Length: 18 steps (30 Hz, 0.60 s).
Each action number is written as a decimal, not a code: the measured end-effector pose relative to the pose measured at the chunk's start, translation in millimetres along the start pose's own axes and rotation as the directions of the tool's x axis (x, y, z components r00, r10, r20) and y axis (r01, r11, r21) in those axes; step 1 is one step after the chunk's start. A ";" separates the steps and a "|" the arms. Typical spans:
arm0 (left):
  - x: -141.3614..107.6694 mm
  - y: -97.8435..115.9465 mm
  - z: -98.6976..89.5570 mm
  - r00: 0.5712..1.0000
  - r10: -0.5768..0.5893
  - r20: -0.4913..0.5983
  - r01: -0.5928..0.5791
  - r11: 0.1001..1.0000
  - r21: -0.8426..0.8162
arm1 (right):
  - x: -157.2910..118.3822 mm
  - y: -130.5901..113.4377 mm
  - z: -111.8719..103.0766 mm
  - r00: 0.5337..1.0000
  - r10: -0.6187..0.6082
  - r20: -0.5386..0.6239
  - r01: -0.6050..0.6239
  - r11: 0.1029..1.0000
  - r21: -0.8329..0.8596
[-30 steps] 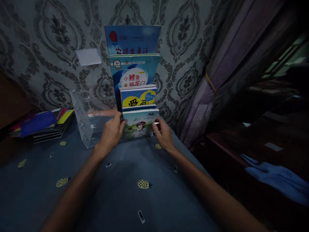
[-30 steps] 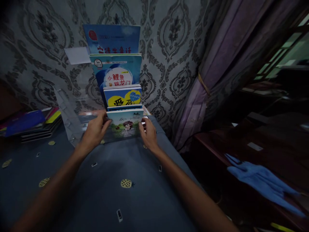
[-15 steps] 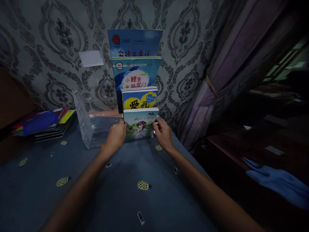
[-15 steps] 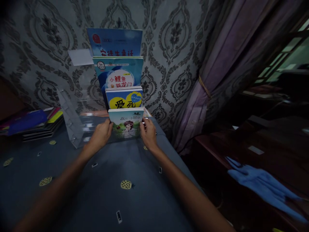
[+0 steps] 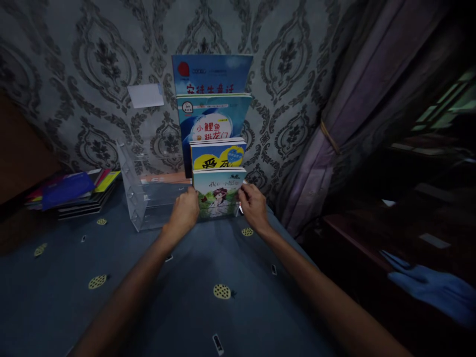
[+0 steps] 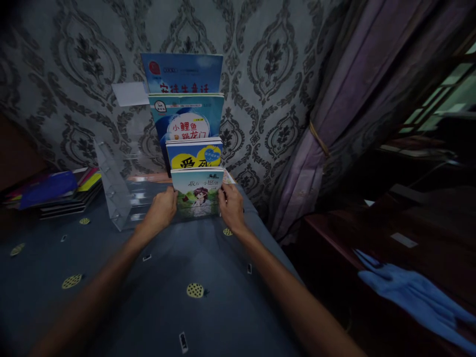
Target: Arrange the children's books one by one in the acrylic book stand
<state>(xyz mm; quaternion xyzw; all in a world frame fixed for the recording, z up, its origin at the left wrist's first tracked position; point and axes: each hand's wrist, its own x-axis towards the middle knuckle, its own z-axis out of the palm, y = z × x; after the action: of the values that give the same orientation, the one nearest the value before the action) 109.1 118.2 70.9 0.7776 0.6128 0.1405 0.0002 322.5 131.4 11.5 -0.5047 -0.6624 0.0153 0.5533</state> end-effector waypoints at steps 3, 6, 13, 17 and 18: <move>1.2 -1.0 1.2 1.000 0.000 0.001 0.000 1.000 0.016 | 0.8 -0.2 1.9 1.000 -0.008 -0.018 0.008 1.000 -0.013; 1.7 -1.6 0.4 1.000 0.000 0.011 0.000 1.000 0.014 | 1.1 -0.8 3.7 0.999 -0.022 -0.035 0.021 0.999 -0.027; 1.3 -3.3 -5.9 0.999 -0.007 0.033 0.006 1.000 0.007 | 2.7 -0.2 1.7 1.000 -0.012 -0.023 0.011 0.999 -0.052; -0.4 -6.0 -7.6 0.999 0.017 0.041 -0.018 0.999 0.027 | 6.7 2.0 0.6 0.999 0.007 -0.044 -0.008 1.000 -0.003; -1.2 -6.3 -8.1 0.999 0.018 0.041 -0.019 0.999 0.031 | 7.9 2.3 0.8 0.998 0.015 -0.057 -0.014 1.000 0.022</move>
<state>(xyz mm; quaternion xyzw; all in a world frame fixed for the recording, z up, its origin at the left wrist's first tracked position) 101.1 117.3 77.4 0.7860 0.6075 0.1150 -0.0007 324.4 138.4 15.5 -0.5037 -0.6425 0.0123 0.5774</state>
